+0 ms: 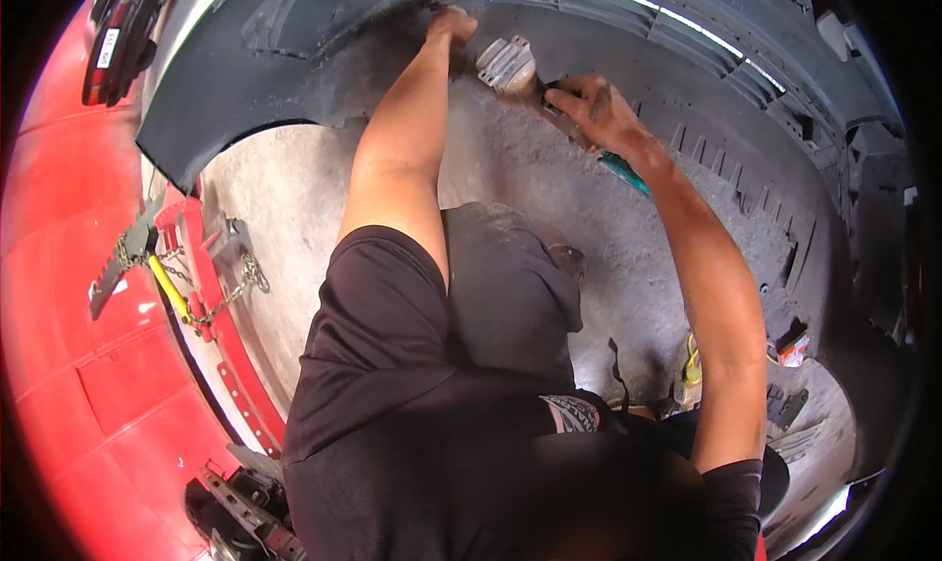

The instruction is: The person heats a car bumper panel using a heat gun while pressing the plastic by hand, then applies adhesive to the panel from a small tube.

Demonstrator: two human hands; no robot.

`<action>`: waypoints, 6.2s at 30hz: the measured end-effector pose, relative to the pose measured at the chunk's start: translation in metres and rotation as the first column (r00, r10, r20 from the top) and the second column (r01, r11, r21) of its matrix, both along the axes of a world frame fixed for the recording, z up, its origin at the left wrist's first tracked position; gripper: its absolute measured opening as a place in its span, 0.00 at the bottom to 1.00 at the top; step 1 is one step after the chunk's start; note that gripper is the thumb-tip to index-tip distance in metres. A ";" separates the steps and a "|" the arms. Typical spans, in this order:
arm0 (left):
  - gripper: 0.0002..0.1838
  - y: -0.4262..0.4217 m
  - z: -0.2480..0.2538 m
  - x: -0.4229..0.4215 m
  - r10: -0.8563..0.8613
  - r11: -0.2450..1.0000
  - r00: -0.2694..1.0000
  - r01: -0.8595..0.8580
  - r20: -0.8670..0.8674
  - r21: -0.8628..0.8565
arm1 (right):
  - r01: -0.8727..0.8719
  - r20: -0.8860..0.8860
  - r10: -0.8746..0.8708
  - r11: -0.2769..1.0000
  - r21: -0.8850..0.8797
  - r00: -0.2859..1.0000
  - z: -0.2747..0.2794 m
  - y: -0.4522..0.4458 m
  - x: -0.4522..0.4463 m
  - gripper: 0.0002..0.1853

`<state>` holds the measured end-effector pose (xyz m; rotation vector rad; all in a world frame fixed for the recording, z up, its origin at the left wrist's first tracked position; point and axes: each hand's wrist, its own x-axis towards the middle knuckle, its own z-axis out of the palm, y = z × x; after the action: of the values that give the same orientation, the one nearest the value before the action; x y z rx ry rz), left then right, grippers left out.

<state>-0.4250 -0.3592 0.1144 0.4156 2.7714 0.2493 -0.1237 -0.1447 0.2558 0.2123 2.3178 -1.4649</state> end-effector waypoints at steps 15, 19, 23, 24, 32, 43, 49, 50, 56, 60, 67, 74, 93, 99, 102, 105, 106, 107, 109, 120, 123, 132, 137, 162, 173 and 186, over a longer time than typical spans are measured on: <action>0.21 0.005 0.021 0.017 0.049 0.999 0.999 -0.049 0.015 0.022 | 0.040 -0.052 -0.040 0.999 0.014 0.998 -0.013 -0.001 -0.001 0.25; 0.21 0.001 0.010 0.005 0.006 1.000 0.999 -0.006 0.036 -0.006 | 0.042 -0.099 -0.037 0.998 0.044 0.994 -0.021 0.000 -0.001 0.25; 0.23 -0.002 0.003 0.004 0.001 1.000 1.000 -0.001 -0.015 0.016 | 0.036 -0.134 -0.027 0.997 0.065 0.991 -0.027 0.001 -0.003 0.25; 0.23 -0.003 0.001 0.002 -0.015 1.000 1.000 0.015 -0.013 -0.005 | 0.045 -0.136 -0.037 0.997 0.059 0.990 -0.029 0.001 -0.003 0.25; 0.23 -0.001 -0.013 -0.005 -0.235 0.966 0.970 0.225 -0.066 -0.126 | 0.074 0.018 -0.074 0.997 0.005 0.997 -0.012 0.001 -0.004 0.26; 0.21 0.010 0.007 0.018 0.027 0.996 0.999 -0.023 -0.040 0.086 | 0.050 -0.130 -0.044 0.998 0.045 0.991 -0.030 0.002 -0.005 0.26; 0.22 0.005 0.007 0.021 0.103 0.993 0.995 -0.102 -0.006 0.059 | 0.042 -0.119 -0.034 0.997 0.065 0.992 -0.025 0.002 -0.005 0.26; 0.23 0.006 0.013 0.025 0.171 0.981 0.985 -0.170 0.004 0.089 | 0.058 -0.124 -0.049 0.996 0.064 0.991 -0.025 0.002 -0.004 0.26; 0.23 0.000 0.001 0.008 0.012 1.000 1.000 -0.012 0.022 0.001 | 0.043 -0.086 -0.038 0.997 0.060 0.996 -0.023 0.003 -0.002 0.26; 0.22 -0.001 -0.004 0.003 0.046 0.998 0.999 -0.046 0.001 -0.030 | 0.039 -0.109 -0.029 0.995 0.092 0.994 -0.022 0.003 0.000 0.26; 0.23 -0.005 0.016 0.020 0.202 0.979 0.979 -0.201 -0.042 0.016 | 0.066 -0.076 -0.061 0.996 0.065 0.995 -0.019 0.001 0.001 0.24; 0.22 -0.010 0.019 0.022 0.163 0.985 0.986 -0.161 -0.041 0.056 | 0.069 -0.124 -0.060 0.995 0.075 0.990 -0.010 0.003 -0.001 0.24; 0.21 -0.010 0.016 0.028 0.174 0.981 0.985 -0.172 -0.012 0.094 | 0.056 -0.156 -0.046 0.997 0.061 0.987 -0.025 0.000 -0.002 0.25; 0.23 -0.011 0.004 0.019 0.175 0.982 0.985 -0.173 -0.012 0.081 | 0.082 -0.103 -0.076 0.995 0.055 0.992 -0.012 -0.001 0.003 0.24; 0.25 -0.012 0.007 0.022 0.144 0.987 0.989 -0.142 -0.021 0.074 | 0.097 -0.138 -0.088 0.994 0.054 0.987 -0.018 -0.003 0.003 0.22; 0.25 -0.012 0.003 0.018 0.131 0.990 0.991 -0.130 -0.009 0.059 | 0.075 -0.101 -0.071 0.996 0.037 0.992 -0.011 -0.001 0.004 0.22; 0.25 -0.013 0.000 0.016 0.127 0.991 0.992 -0.126 -0.003 0.051 | 0.072 -0.112 -0.068 0.997 0.037 0.991 -0.014 -0.002 0.005 0.22; 0.25 -0.013 -0.001 0.015 0.134 0.989 0.991 -0.133 -0.002 0.056 | 0.069 -0.123 -0.064 0.997 0.036 0.990 -0.016 -0.002 0.005 0.22; 0.26 -0.012 0.003 0.018 0.149 0.987 0.989 -0.149 0.001 0.066 | 0.102 -0.164 -0.094 0.994 0.042 0.982 -0.021 -0.004 0.006 0.22; 0.23 -0.014 -0.018 -0.003 0.079 0.996 0.997 -0.080 0.022 0.048 | 0.113 -0.145 -0.103 0.992 0.062 0.984 -0.011 0.001 0.004 0.24; 0.23 -0.017 -0.024 -0.005 0.060 0.998 0.998 -0.059 -0.016 0.031 | 0.073 -0.114 -0.068 0.997 0.034 0.991 -0.012 0.005 0.000 0.24; 0.23 -0.011 0.001 0.014 0.136 0.985 0.990 -0.139 0.036 0.105 | 0.040 -0.178 -0.030 0.998 0.048 0.984 -0.029 0.006 -0.007 0.24; 0.22 -0.016 -0.009 0.006 0.120 0.987 0.991 -0.126 0.065 0.104 | 0.030 -0.107 -0.023 0.998 0.056 0.994 -0.021 0.002 -0.006 0.24; 0.19 -0.009 0.001 0.061 -0.205 0.978 0.959 0.211 0.197 -0.008 | -0.366 -0.255 0.569 0.750 0.552 0.782 -0.084 0.102 0.224 0.33; 0.26 -0.019 -0.090 0.163 0.172 0.862 0.930 -0.302 0.325 0.407 | -0.413 -0.128 0.600 0.674 0.613 0.790 -0.139 0.124 0.260 0.30; 0.09 0.016 -0.071 0.184 0.296 0.436 0.775 -0.630 0.558 0.643 | 0.005 -0.457 0.148 0.949 0.316 0.877 -0.105 0.094 0.166 0.12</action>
<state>-0.2413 -0.3437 0.0439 -0.2588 2.1378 1.6095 0.0424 -0.0511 0.1505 -0.1775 2.9134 -1.2079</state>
